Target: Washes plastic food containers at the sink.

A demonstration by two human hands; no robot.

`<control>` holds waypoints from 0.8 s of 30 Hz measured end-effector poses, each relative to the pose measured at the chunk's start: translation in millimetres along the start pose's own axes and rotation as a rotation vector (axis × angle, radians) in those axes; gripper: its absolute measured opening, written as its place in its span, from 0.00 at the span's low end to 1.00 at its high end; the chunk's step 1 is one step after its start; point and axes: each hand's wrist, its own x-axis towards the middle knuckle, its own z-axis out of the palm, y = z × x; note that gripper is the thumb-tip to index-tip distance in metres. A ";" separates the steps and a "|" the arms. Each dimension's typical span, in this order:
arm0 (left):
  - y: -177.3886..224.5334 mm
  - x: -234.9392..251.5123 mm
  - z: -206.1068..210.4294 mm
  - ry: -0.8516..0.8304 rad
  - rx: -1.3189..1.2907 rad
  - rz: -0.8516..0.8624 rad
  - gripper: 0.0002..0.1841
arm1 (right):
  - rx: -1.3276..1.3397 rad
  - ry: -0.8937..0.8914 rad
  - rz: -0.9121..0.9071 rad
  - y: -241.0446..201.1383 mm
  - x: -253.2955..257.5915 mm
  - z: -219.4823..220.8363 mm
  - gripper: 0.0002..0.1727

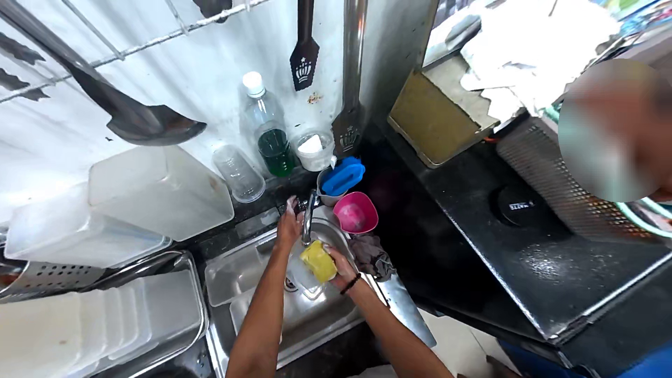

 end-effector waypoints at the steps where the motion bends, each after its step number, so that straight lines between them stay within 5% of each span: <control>1: 2.3 9.3 1.2 0.001 0.021 -0.033 0.34 | 0.055 0.006 -0.004 0.6 5.2 1.9 0.22; 9: 3.2 1.1 11.8 0.106 -0.082 -0.225 0.30 | 0.279 -0.040 0.043 4.5 28.1 5.7 0.21; 24: 0.1 2.9 -2.0 0.131 -0.050 -0.129 0.20 | 0.348 -0.112 0.102 15.2 42.6 0.6 0.23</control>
